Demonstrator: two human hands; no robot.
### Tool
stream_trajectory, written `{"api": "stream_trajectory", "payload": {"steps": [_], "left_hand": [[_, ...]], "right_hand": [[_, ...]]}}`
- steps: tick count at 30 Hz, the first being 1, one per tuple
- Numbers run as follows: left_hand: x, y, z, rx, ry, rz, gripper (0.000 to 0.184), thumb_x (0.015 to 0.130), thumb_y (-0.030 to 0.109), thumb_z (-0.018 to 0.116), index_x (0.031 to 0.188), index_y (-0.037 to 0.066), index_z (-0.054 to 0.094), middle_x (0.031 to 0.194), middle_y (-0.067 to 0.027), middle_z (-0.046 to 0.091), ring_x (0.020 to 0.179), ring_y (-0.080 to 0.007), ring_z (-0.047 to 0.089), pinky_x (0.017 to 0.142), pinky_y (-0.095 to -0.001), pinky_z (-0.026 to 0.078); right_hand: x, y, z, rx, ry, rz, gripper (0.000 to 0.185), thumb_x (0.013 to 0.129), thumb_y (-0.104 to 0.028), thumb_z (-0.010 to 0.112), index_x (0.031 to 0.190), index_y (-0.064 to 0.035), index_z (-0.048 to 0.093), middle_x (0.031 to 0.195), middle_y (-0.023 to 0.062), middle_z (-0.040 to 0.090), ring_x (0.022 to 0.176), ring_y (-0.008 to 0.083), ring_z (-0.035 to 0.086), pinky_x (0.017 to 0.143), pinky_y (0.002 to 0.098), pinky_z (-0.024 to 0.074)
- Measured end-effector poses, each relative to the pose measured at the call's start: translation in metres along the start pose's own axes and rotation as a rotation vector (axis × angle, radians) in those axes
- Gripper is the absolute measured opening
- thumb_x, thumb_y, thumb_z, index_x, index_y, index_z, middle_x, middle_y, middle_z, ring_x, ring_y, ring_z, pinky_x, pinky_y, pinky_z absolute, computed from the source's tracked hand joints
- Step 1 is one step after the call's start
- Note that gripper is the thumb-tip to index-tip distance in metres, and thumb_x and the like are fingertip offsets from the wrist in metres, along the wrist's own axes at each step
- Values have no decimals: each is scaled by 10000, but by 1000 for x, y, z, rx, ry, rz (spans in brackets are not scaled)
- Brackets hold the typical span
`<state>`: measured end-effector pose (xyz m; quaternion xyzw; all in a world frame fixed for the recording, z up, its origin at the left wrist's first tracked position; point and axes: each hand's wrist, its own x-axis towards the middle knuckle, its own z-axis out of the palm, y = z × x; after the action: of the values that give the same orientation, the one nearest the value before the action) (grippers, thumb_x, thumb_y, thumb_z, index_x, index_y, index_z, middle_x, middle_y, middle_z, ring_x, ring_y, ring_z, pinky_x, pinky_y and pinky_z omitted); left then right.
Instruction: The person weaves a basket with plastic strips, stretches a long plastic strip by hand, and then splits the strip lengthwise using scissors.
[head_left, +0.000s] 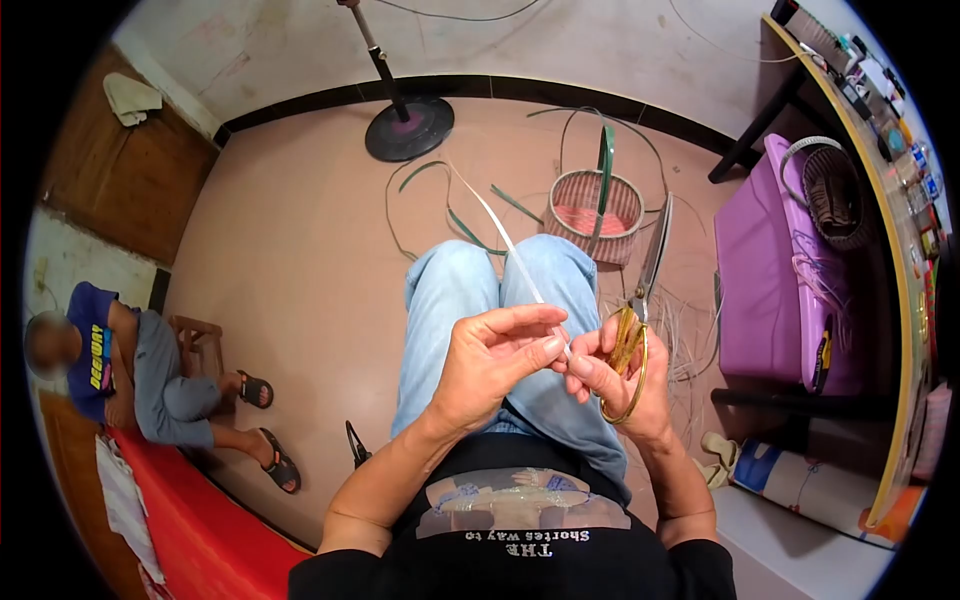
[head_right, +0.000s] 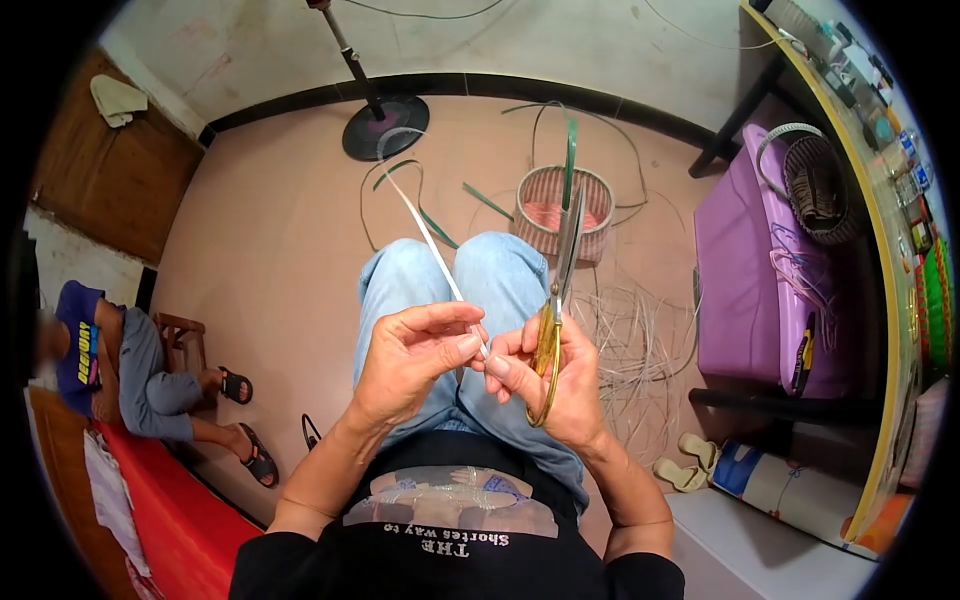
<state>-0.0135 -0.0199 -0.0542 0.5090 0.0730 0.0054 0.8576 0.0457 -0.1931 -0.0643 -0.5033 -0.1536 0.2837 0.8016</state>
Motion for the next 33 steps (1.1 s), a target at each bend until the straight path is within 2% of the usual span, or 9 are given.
{"api": "stream_trajectory", "payload": {"steps": [1,4,7,10,13,14,18,21,33], "left_hand": [[-1,1,2,-77,-3,-49,338,846,-28,664,1172,-68,582,902,-96,652,869,-153,635,794,-289,537],[-4,3,1,-126,-68,12,324,831,-46,674,1142,-78,588,935,-99,644,888,-144,631,805,-279,540],[-6,-2,0,16,39,66,332,812,-68,684,1129,-81,587,942,-94,638,890,-135,628,812,-271,542],[-5,2,-3,45,88,115,364,794,-89,692,1139,-80,578,956,-95,630,896,-134,626,823,-266,541],[-6,7,-5,31,125,132,389,768,-86,711,1133,-73,579,951,-96,627,899,-145,617,825,-279,529],[-6,8,-6,39,126,137,394,766,-88,711,1136,-75,575,956,-98,625,904,-145,616,829,-280,529],[-8,10,-4,53,125,142,411,766,-97,708,1150,-81,562,972,-104,619,918,-146,611,840,-284,528],[-10,9,-3,66,112,147,423,768,-102,704,1164,-86,556,982,-109,618,920,-146,611,838,-282,529],[-12,10,-3,116,98,121,489,774,-133,673,1236,-105,514,1079,-151,598,893,-128,611,800,-256,546]], "right_hand": [[0,0,1,0,-9,-7,291,855,29,655,924,-56,386,835,149,605,690,163,621,541,243,498],[-1,1,5,6,-3,-26,283,857,38,650,923,-53,391,811,133,597,653,147,600,514,235,471],[-6,1,10,-8,38,10,222,884,-13,614,850,-56,399,730,107,558,552,129,526,456,236,401],[-21,11,-11,15,-20,158,198,898,-80,635,888,-44,441,707,33,509,535,86,480,451,216,364],[-40,3,-14,-250,-77,180,247,918,-236,626,890,-41,478,673,-5,458,551,61,453,473,213,343],[-46,6,-16,-336,-101,136,368,917,-381,608,883,-33,490,648,-20,421,574,58,418,501,227,333],[-57,0,-19,-551,-218,168,473,910,-482,582,828,-27,481,634,0,393,568,101,378,509,270,337],[-59,-2,-19,-661,-263,148,472,905,-477,594,807,-30,479,623,18,392,551,113,385,497,281,338],[-59,-4,-19,-744,-256,177,479,874,-424,664,744,-6,468,559,56,380,519,123,374,469,314,339]]}}
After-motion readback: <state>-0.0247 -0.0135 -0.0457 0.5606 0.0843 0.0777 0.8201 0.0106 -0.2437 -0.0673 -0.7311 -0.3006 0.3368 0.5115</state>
